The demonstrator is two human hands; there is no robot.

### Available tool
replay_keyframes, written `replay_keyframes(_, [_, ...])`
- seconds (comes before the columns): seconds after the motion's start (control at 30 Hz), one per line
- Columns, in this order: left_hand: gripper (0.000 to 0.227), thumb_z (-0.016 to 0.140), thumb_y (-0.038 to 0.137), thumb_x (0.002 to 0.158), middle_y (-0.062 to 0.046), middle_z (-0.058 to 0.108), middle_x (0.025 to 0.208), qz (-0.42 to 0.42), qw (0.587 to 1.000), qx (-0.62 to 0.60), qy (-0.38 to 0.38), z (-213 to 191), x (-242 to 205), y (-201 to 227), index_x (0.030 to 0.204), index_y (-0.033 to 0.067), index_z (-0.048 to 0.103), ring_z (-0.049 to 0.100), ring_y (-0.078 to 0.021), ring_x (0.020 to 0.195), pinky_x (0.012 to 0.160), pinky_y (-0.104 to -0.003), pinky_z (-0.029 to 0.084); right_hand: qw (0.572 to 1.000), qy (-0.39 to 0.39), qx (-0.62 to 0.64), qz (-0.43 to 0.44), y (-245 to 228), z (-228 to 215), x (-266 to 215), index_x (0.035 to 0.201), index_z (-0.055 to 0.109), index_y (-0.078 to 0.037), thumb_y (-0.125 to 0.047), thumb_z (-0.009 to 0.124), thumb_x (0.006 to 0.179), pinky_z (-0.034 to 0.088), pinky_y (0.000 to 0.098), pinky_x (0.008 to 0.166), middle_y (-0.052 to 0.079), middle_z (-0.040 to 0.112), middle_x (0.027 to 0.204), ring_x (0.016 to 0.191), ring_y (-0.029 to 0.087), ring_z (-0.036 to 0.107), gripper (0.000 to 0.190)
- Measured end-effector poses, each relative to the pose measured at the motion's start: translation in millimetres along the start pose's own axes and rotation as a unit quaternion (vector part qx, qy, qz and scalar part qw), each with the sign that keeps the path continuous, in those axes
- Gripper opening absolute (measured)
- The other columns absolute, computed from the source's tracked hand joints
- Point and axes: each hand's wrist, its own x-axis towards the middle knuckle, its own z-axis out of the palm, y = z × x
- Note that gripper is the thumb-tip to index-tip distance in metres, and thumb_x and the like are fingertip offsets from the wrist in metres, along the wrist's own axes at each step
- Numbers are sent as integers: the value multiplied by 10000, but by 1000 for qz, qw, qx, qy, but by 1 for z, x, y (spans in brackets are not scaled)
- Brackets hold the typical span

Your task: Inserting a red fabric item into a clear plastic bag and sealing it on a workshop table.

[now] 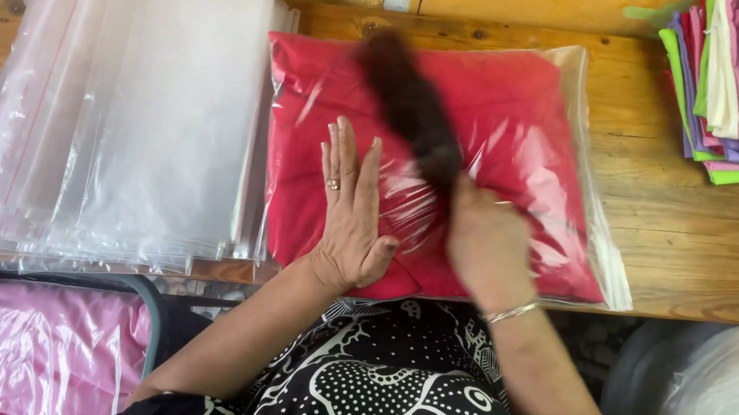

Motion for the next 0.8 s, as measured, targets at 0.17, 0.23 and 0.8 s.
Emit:
replay_keyframes(0.17, [1046,111,784,973,-368,-51,1667,-9,1000,-25,-4,11,2,2,1632,-28,140,-83,-544,1555,1255,-640,-31,980,-47,41,188,130,86,-1,1131,657,-56,-285,509,1036,571,559,615,232,736,826,793,474,747,288])
replay_keyframes(0.23, [1059,116,792,966,-373,-50,1665,-1,1000,-28,-6,14,2,3,1628,-34,150,-84,-549,1554,1255,-642,-37,969,-26,37,242,135,92,-6,1118,673,-57,-365,509,1062,561,577,611,244,733,815,799,511,735,353])
replay_keyframes(0.8, [903,172,689,1021,-285,-40,1703,-49,996,15,-77,13,2,7,1645,37,195,-135,-524,1551,1211,-660,-119,971,-22,51,233,129,74,-18,1310,694,-119,-381,498,1063,570,610,647,272,744,855,855,526,733,410])
